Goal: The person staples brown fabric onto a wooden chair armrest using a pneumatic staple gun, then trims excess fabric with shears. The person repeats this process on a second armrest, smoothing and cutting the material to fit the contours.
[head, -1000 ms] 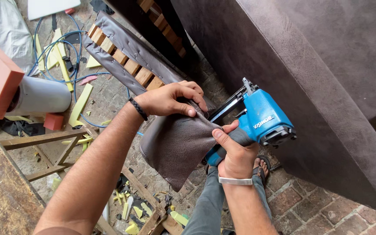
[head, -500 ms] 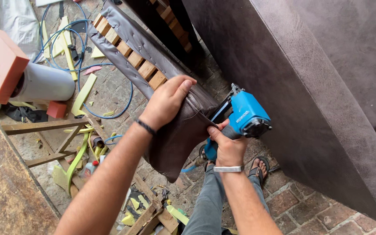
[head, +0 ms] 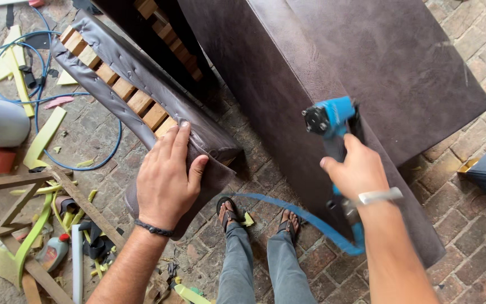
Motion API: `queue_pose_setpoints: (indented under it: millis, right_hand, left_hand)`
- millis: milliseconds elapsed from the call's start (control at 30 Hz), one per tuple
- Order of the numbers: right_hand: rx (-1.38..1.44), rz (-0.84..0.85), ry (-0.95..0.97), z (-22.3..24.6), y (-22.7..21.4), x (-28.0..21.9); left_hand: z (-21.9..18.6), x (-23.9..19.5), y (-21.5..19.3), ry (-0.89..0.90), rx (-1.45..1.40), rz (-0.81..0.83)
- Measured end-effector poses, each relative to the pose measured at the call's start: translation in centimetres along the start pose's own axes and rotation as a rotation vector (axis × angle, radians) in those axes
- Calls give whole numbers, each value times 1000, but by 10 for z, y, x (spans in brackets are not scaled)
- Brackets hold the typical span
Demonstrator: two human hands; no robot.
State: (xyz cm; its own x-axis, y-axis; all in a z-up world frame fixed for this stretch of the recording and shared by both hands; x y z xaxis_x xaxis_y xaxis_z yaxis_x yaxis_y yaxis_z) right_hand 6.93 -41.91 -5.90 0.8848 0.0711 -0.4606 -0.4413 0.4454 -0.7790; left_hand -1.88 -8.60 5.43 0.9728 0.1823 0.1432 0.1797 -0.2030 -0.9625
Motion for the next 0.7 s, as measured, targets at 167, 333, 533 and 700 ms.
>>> queue_pose_setpoints:
  millis: [167, 333, 533, 700]
  right_hand:
    - [-174, -225, -177, -8, 8, 51]
    - [-115, -341, -283, -21, 25, 52]
    - [-76, -582, -581, 17, -8, 10]
    - [398, -189, -653, 79, 40, -38]
  left_hand:
    - [0, -6, 2, 12, -14, -8]
    - [-7, -10, 0, 88, 33, -32]
    - [-29, -20, 1, 136, 106, -74]
    - [-26, -32, -10, 21, -54, -231]
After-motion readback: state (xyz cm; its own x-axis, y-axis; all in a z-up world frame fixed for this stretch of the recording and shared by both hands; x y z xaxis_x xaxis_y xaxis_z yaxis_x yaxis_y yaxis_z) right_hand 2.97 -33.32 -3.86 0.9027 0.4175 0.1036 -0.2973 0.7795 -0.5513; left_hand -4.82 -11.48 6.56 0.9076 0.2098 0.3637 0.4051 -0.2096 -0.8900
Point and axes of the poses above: each hand's wrist, its own x-axis towards the middle knuckle, its own y-axis out of the palm, z = x × y, the point moved 9 cm from there along x, towards the middle knuckle, and after that the axes turned 5 degrees about -y, right-handed, at the moved point
